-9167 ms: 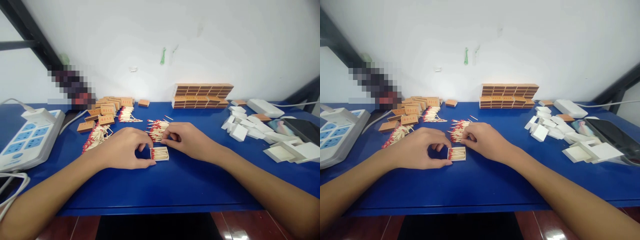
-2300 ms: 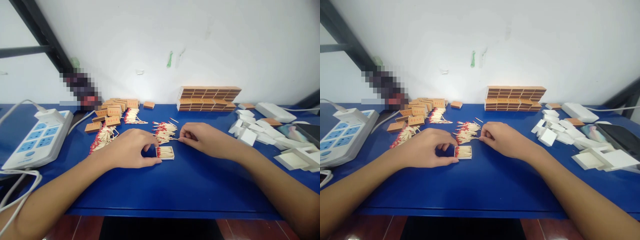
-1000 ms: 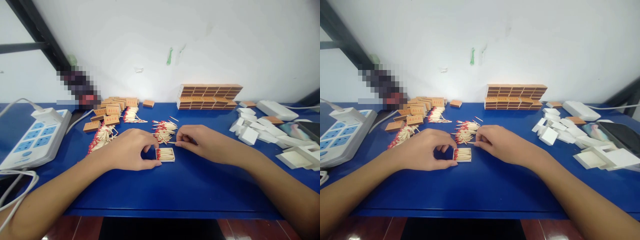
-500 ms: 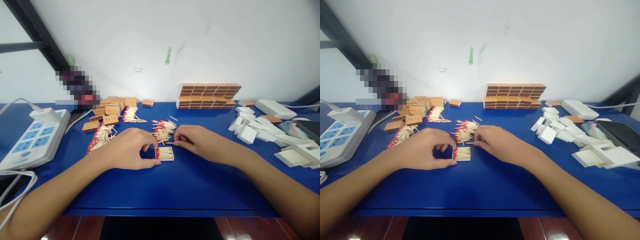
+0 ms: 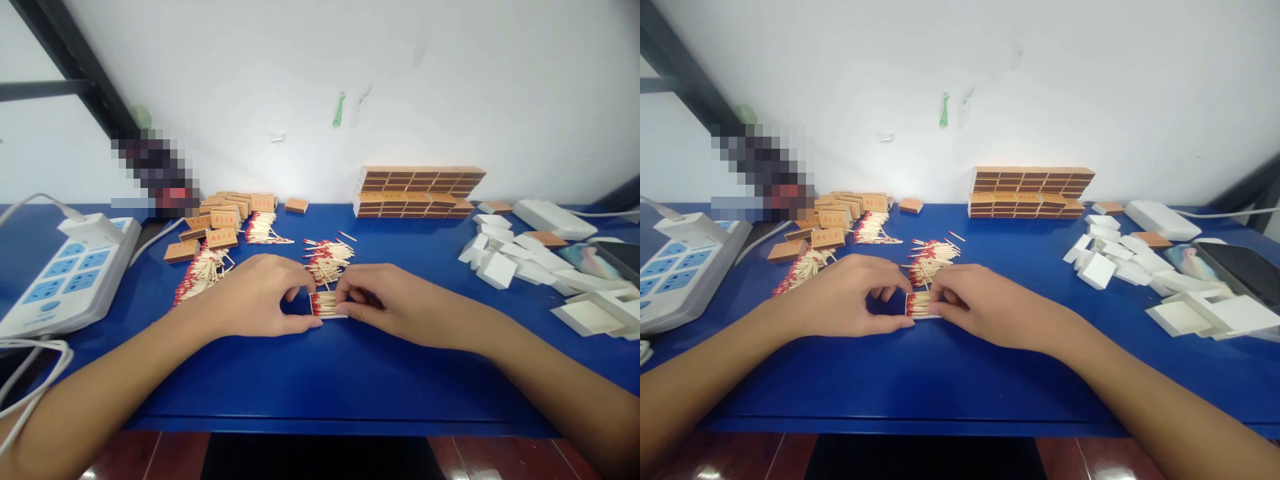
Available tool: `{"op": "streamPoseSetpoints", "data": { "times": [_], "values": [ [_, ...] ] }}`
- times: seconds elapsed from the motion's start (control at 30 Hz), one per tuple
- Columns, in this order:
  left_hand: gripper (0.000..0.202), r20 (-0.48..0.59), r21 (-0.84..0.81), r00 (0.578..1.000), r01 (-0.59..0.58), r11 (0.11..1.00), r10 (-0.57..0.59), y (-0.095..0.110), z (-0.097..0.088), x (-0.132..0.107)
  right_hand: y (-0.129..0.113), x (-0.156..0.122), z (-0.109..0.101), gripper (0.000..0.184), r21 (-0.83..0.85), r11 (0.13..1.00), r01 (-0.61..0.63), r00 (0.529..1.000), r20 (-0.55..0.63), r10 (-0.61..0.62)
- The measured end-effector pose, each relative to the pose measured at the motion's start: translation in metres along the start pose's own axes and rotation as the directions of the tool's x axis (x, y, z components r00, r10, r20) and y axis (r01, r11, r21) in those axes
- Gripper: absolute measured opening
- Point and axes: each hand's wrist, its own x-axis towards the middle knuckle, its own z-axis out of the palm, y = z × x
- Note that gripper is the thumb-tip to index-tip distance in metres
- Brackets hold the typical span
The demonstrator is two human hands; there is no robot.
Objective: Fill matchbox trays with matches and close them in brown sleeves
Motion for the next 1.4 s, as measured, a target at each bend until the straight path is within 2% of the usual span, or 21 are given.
{"op": "streamPoseSetpoints", "data": {
  "times": [0.27,0.37,0.43,0.53,0.73,1.0,1.13,1.4],
  "values": [
    [0.028,0.01,-0.009,1.0,-0.011,1.0,0.011,-0.002,0.001,-0.001,0.004,0.005,0.001,0.018,-0.024,0.999,-0.036,0.993,-0.116,0.033],
    [0.028,0.011,-0.008,1.0,-0.012,1.0,0.012,-0.002,0.002,-0.001,0.007,0.012,0.008,0.015,-0.046,0.995,-0.092,0.967,-0.241,0.078],
    [0.027,0.009,-0.004,1.0,-0.017,1.0,0.017,0.0,0.002,-0.001,0.008,0.017,0.013,0.019,-0.047,0.989,-0.143,0.942,-0.314,0.121],
    [0.027,0.006,0.002,1.0,-0.022,1.0,0.022,0.001,0.002,-0.002,0.008,0.024,0.018,0.025,-0.012,0.981,-0.191,0.921,-0.347,0.175],
    [0.03,0.014,-0.003,1.0,-0.027,1.0,0.028,-0.001,0.003,-0.002,0.008,0.028,0.019,0.022,0.057,0.981,-0.186,0.929,-0.314,0.195],
    [0.027,0.001,-0.007,0.999,-0.036,0.999,0.036,0.0,0.003,-0.001,0.011,0.024,0.012,0.016,-0.014,0.982,-0.189,0.949,-0.261,0.179],
    [0.028,-0.001,-0.009,0.999,-0.032,0.999,0.032,-0.003,0.002,-0.001,0.015,0.019,0.003,0.018,-0.055,0.987,-0.152,0.964,-0.227,0.136],
    [0.028,0.0,-0.006,0.999,-0.032,0.999,0.032,-0.001,0.001,0.0,0.026,0.004,-0.022,0.026,-0.139,0.984,-0.11,0.994,-0.016,0.109]
  ]
}}
